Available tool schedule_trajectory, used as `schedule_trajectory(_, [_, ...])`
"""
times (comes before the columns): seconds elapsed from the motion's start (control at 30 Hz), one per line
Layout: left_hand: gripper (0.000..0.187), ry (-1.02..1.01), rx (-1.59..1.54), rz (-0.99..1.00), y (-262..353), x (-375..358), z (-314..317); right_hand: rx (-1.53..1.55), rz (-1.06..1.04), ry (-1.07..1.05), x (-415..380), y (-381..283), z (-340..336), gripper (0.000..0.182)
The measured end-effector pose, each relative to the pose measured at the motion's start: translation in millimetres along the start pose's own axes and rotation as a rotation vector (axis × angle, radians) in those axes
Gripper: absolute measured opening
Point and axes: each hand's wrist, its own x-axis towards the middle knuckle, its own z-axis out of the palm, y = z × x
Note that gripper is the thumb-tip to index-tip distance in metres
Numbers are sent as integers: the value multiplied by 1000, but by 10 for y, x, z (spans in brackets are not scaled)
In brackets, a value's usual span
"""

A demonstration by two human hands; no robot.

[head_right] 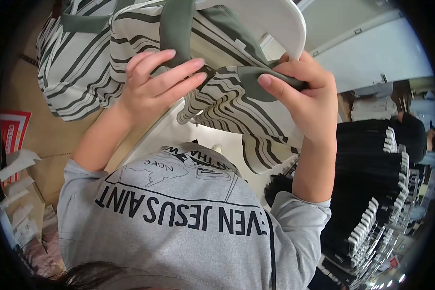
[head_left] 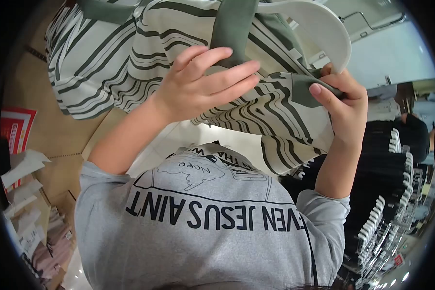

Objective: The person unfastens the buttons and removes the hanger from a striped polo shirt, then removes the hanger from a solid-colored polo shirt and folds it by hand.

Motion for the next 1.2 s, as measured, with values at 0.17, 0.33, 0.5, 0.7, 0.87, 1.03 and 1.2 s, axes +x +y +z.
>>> schedule_trajectory(0.17, [19,-324,71,93,-167,264,-24,46,-48,-14,42,129,-47,15])
schedule_trajectory(0.33, [8,-304,-365,-312,11,669,53,66,-40,-77,25,246,-80,15])
schedule_trajectory(0.5, [12,-457,-448,-422,253,828,91,68,-41,-76,-57,300,-145,15])
schedule_trajectory(0.7, [13,-626,-520,-337,327,840,118,61,-84,-106,-126,426,-216,15])
schedule_trajectory(0.87, [12,-713,-621,-261,337,849,165,120,-71,-86,-194,497,-259,14])
schedule_trajectory(1.03, [15,-574,-561,-552,491,919,269,140,-77,-78,-271,546,-310,13])
schedule_trajectory(1.2, [15,-573,-732,-759,640,983,252,159,-107,-92,-304,604,-290,13])
